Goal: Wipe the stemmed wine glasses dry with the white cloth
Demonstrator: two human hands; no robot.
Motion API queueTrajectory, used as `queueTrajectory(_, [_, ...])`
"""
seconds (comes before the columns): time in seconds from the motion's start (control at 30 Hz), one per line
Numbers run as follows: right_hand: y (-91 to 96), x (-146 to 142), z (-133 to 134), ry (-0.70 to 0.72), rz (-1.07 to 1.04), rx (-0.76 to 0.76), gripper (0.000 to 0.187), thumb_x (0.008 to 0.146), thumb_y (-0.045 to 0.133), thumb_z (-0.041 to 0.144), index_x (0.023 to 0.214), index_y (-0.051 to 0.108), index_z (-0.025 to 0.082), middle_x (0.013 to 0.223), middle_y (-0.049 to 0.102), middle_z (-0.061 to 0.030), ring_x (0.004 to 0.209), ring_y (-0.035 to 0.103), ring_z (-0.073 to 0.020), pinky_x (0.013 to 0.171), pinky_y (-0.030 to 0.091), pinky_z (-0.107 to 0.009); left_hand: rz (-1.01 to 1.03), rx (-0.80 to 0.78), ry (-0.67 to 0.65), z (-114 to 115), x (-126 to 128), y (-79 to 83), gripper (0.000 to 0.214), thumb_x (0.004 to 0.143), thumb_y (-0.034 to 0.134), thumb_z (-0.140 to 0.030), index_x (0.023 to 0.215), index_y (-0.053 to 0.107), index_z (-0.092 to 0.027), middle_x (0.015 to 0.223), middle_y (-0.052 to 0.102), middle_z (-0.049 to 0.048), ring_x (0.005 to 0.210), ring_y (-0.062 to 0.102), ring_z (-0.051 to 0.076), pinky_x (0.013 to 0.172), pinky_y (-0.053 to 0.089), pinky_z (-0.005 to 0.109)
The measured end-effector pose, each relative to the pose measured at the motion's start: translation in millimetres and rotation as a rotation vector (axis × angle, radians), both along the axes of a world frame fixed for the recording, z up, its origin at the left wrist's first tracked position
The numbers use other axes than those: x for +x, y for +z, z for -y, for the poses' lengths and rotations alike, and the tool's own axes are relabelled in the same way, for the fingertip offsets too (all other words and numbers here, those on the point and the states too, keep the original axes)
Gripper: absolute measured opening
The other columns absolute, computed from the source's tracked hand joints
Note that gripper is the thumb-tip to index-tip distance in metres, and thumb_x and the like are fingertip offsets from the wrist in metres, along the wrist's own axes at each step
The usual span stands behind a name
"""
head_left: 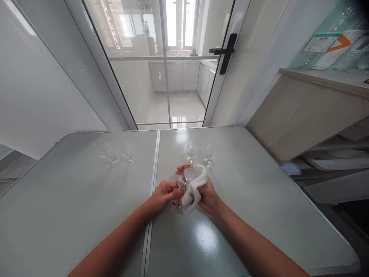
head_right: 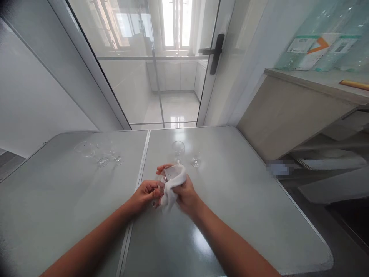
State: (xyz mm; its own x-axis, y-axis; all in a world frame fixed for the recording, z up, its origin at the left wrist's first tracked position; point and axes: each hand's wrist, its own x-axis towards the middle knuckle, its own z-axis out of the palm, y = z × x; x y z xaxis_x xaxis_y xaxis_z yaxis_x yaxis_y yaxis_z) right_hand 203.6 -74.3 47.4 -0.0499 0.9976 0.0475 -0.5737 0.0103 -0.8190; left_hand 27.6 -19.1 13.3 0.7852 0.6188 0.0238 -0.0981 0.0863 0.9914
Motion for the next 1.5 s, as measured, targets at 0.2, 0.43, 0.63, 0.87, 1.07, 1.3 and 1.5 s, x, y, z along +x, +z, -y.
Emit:
queueTrajectory(0.2, [-12.5,-3.4,-5.8,-0.201,0.043,-0.11,0.075,0.072,0.09,0.04,0.139,0.057,0.029,0.102,0.07,-0.002,0.077,0.063,-0.0169,0.066,0.054,-0.028,-0.14,0.394,0.457,3.6,-3.3,-0.8,0.024,0.093,0.067,-0.04,0.089,0.07,-0.017,0.074,0.068,0.0021,0.066,0.063,0.014,0.066,0.048,0.025])
queueTrajectory(0.43, [-20.7,-12.8,-4.9,-0.237,-0.079,-0.193,0.035,0.074,0.086,0.032,0.101,0.066,0.023,0.081,0.071,-0.0002,0.073,0.067,-0.0192,0.062,0.055,-0.028,-0.254,0.614,0.625,6.6,-0.7,1.5,0.015,0.092,0.065,-0.033,0.088,0.07,-0.019,0.074,0.07,0.0011,0.068,0.065,0.016,0.066,0.049,0.025])
queueTrajectory(0.63, [2.0,-5.1,6.7,0.075,-0.064,-0.064,0.055,0.073,0.08,0.033,0.125,0.066,0.019,0.103,0.074,-0.0106,0.09,0.071,-0.0276,0.075,0.059,-0.038,-0.125,0.339,0.367,7.5,3.5,4.0,0.037,0.096,0.061,-0.046,0.074,0.066,-0.016,0.064,0.063,0.0028,0.061,0.056,0.014,0.062,0.045,0.026])
queueTrajectory(0.87, [5.2,-2.6,6.8,0.116,-0.045,0.018,0.068,0.063,0.084,0.032,0.128,0.066,0.024,0.136,0.064,-0.0126,0.106,0.067,-0.0297,0.089,0.058,-0.043,0.054,-0.318,-0.136,1.3,0.0,2.1,0.051,0.081,0.072,-0.065,0.078,0.07,-0.014,0.054,0.054,0.0011,0.043,0.042,0.01,0.048,0.034,0.026])
queueTrajectory(1.07, [-2.9,-3.6,7.7,0.05,0.001,-0.072,0.065,0.065,0.086,0.022,0.126,0.063,0.024,0.093,0.071,-0.0033,0.074,0.065,-0.0192,0.067,0.056,-0.032,0.036,-0.279,-0.056,-0.5,-4.4,7.9,0.054,0.084,0.068,-0.064,0.065,0.064,-0.015,0.051,0.049,0.0002,0.043,0.037,0.008,0.048,0.028,0.025])
queueTrajectory(1.3, [-6.0,-7.1,4.5,-0.062,-0.128,-0.085,0.036,0.072,0.078,0.02,0.106,0.067,0.022,0.09,0.07,-0.0035,0.085,0.067,-0.0223,0.074,0.058,-0.034,-0.22,0.45,0.583,13.2,5.9,1.6,0.021,0.092,0.066,-0.038,0.087,0.074,-0.019,0.069,0.066,0.0032,0.062,0.055,0.015,0.063,0.042,0.028])
queueTrajectory(1.5, [-11.8,2.4,4.0,0.092,-0.12,-0.045,0.047,0.069,0.09,0.028,0.108,0.065,0.021,0.094,0.069,-0.0047,0.08,0.068,-0.02,0.072,0.059,-0.034,-0.038,0.001,0.137,8.9,5.4,1.7,0.049,0.089,0.064,-0.059,0.065,0.062,-0.016,0.055,0.052,0.0003,0.049,0.043,0.011,0.051,0.033,0.025])
